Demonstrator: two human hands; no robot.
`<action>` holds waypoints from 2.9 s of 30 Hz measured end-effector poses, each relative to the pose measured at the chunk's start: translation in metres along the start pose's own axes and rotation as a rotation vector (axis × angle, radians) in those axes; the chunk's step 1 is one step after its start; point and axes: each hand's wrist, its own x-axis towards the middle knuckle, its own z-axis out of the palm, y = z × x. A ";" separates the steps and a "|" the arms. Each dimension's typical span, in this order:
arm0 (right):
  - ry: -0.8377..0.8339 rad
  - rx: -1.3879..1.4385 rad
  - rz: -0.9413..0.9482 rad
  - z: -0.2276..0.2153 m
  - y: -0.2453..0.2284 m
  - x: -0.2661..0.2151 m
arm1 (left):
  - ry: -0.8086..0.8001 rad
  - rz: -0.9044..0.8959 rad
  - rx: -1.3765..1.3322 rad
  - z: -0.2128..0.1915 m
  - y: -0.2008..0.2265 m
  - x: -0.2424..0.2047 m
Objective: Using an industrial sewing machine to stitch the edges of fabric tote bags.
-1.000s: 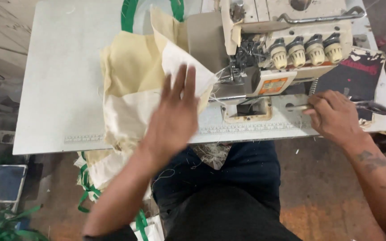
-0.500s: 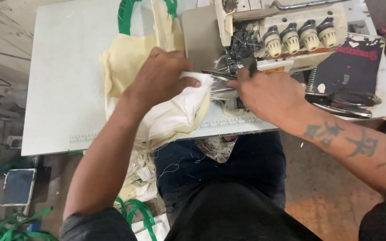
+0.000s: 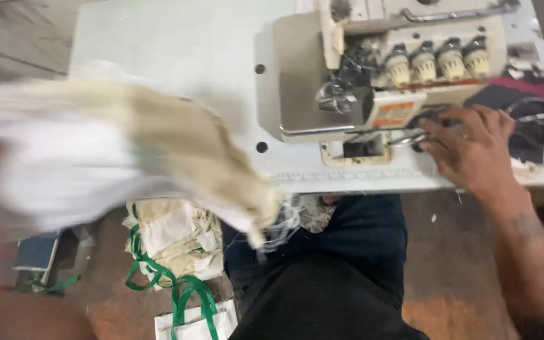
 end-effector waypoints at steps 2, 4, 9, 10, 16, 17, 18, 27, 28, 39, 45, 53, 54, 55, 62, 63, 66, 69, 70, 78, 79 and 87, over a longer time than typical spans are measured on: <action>0.150 0.101 0.026 -0.052 -0.054 0.040 | 0.058 -0.085 -0.057 0.085 0.076 -0.031; 0.340 0.707 0.161 -0.110 -0.120 0.066 | 0.074 0.936 0.713 0.177 0.163 -0.033; 0.177 1.102 -0.008 -0.129 -0.214 0.145 | -0.033 0.906 0.378 0.217 0.136 -0.023; 0.112 1.018 0.062 -0.123 -0.224 0.157 | -0.121 0.913 0.265 0.220 0.131 -0.022; 0.064 1.362 0.065 -0.082 -0.229 0.157 | -0.312 0.545 -0.103 0.203 0.042 -0.003; 0.056 1.366 0.064 -0.081 -0.230 0.150 | -0.307 0.538 -0.104 0.208 0.041 -0.002; 0.048 1.238 0.079 -0.079 -0.230 0.143 | -0.378 0.543 -0.200 0.212 0.039 -0.002; -0.027 1.015 0.003 -0.106 -0.235 0.141 | -0.370 0.413 -0.205 0.212 0.014 -0.007; -0.041 1.007 0.022 -0.102 -0.239 0.135 | -0.326 0.382 -0.189 0.208 0.019 -0.003; -0.449 0.982 0.101 -0.068 -0.317 0.166 | 0.059 0.115 0.271 0.175 0.019 -0.019; -0.226 1.521 0.191 -0.040 -0.333 0.194 | 0.098 0.880 0.929 0.151 0.028 0.080; 0.327 1.375 0.950 0.025 -0.214 0.105 | -0.155 1.030 0.691 0.414 -0.004 0.128; 0.347 1.320 0.850 0.023 -0.210 0.100 | -0.147 0.858 0.771 0.417 0.002 0.123; 0.354 1.269 0.756 0.020 -0.210 0.092 | -0.143 0.674 0.850 0.418 0.006 0.113; 0.144 1.263 0.423 -0.016 -0.172 0.112 | -0.191 0.753 0.901 0.425 0.004 0.127; 0.107 1.248 0.456 -0.013 -0.168 0.112 | -0.177 0.685 0.866 0.426 0.005 0.127; 0.037 1.282 0.538 -0.012 -0.158 0.112 | -0.041 0.831 0.850 0.420 0.004 0.104; 0.016 1.312 0.573 -0.005 -0.149 0.115 | 0.007 1.060 0.885 0.410 0.020 0.071; 0.013 1.304 0.558 -0.002 -0.149 0.113 | -0.074 1.060 0.917 0.404 0.027 0.055; 0.046 1.333 0.849 0.054 -0.178 0.051 | -0.041 0.957 0.943 0.409 0.025 0.065; 0.083 1.369 0.869 0.067 -0.180 0.040 | -0.042 0.951 0.924 0.410 0.025 0.066; 0.215 1.508 0.962 0.043 -0.193 0.054 | -0.105 0.883 0.909 0.414 0.031 0.066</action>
